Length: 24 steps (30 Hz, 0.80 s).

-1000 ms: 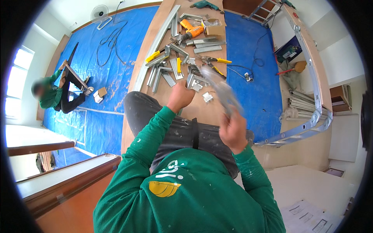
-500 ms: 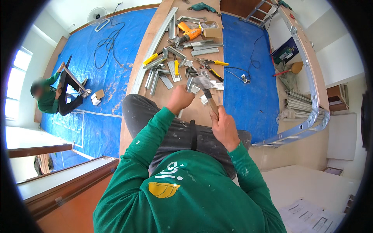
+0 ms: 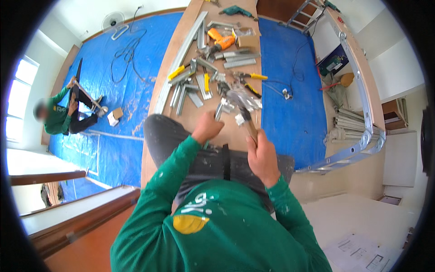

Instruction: The person sits on the floor and uses tin snips to cut small metal strips into shorter pieces. They occasionally use a hammer to tap the metal and inspect the cut edges. A coworker in the background uses a hand saw on a wooden plank.

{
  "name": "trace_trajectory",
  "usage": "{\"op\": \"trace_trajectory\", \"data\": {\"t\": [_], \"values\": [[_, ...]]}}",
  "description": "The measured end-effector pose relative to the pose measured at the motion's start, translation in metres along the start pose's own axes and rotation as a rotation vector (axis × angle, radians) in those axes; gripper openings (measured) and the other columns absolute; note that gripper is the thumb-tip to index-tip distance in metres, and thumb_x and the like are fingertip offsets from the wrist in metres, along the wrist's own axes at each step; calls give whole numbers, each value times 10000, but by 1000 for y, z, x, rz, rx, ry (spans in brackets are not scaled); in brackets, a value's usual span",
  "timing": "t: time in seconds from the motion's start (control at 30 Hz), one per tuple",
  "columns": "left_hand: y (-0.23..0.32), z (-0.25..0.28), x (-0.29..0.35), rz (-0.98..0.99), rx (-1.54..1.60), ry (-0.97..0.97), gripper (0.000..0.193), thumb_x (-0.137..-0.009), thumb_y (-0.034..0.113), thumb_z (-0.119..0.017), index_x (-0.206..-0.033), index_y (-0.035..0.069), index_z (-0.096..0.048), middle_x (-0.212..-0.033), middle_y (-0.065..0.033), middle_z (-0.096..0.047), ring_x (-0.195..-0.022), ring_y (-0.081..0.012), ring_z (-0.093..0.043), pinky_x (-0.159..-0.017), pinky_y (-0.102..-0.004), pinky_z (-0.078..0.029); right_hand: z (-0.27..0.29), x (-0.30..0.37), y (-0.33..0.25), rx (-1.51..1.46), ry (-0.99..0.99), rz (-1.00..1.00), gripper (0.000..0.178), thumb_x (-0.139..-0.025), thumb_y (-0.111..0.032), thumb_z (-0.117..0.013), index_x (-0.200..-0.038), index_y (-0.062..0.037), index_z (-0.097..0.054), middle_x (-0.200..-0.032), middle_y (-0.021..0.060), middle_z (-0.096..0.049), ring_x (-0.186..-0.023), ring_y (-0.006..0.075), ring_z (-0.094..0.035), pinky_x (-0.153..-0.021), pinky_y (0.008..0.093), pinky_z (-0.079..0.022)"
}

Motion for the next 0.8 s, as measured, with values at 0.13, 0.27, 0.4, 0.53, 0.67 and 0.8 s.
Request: {"op": "trace_trajectory", "data": {"t": [0.13, 0.27, 0.4, 0.53, 0.67, 0.8], "values": [[-16, 5, 15, 32, 379, -169, 159, -830, 53, -690, -831, 52, -531, -659, -14, -509, -565, -109, -493, -493, -327, -391, 50, 11, -26, -146, 216, 42, 274, -1110, -270, -545, -1173, -4, -566, -759, 219, -637, -642, 423, -627, -567, 489, -458], [31, 27, 38, 73, 628, -339, 238, -872, -38, -636, -854, 103, -446, -688, 28, -435, -540, -66, -410, -454, -274, -284, 74, 14, -27, -223, 195, 42, 271, -1113, -281, -554, -1162, -16, -578, -722, 133, -605, -601, 240, -598, -549, 396, -432], [45, 37, 46, -55, 730, -384, 256, -877, -30, -630, -848, 113, -419, -716, 33, -416, -552, -67, -393, -479, -276, -287, 56, 27, -25, -203, 141, 75, 259, -1103, -277, -569, -1147, -22, -584, -717, 147, -612, -606, 298, -614, -555, 393, -436], [41, 38, 48, -127, 687, -379, 262, -877, 18, -679, -852, 114, -437, -706, 32, -456, -574, -63, -422, -488, -277, -313, 41, 40, -27, -208, 95, 122, 256, -1088, -270, -592, -1148, -21, -589, -720, 167, -610, -616, 352, -613, -555, 389, -432], [41, 42, 49, -172, 767, -361, 202, -881, 28, -689, -867, 94, -499, -737, 32, -515, -619, -78, -482, -549, -273, -389, 40, 43, -21, -243, 77, 144, 255, -1078, -271, -617, -1107, -20, -581, -714, 141, -611, -581, 281, -589, -536, 376, -422], [75, 56, 66, -542, 450, -126, 148, -854, -6, -700, -909, 48, -575, -771, -26, -591, -680, -141, -560, -638, -298, -461, 34, 36, -7, -714, -16, -48, 313, -1057, -331, -680, -1074, -48, -548, -842, 98, -676, -545, 129, -523, -504, 294, -413]]}}
Point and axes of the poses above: each hand's wrist, its own x-axis away from the middle knuckle, its own z-axis out of the back of the hand, y = z × x, the point moved 6 cm from there along -x, towards the middle knuckle
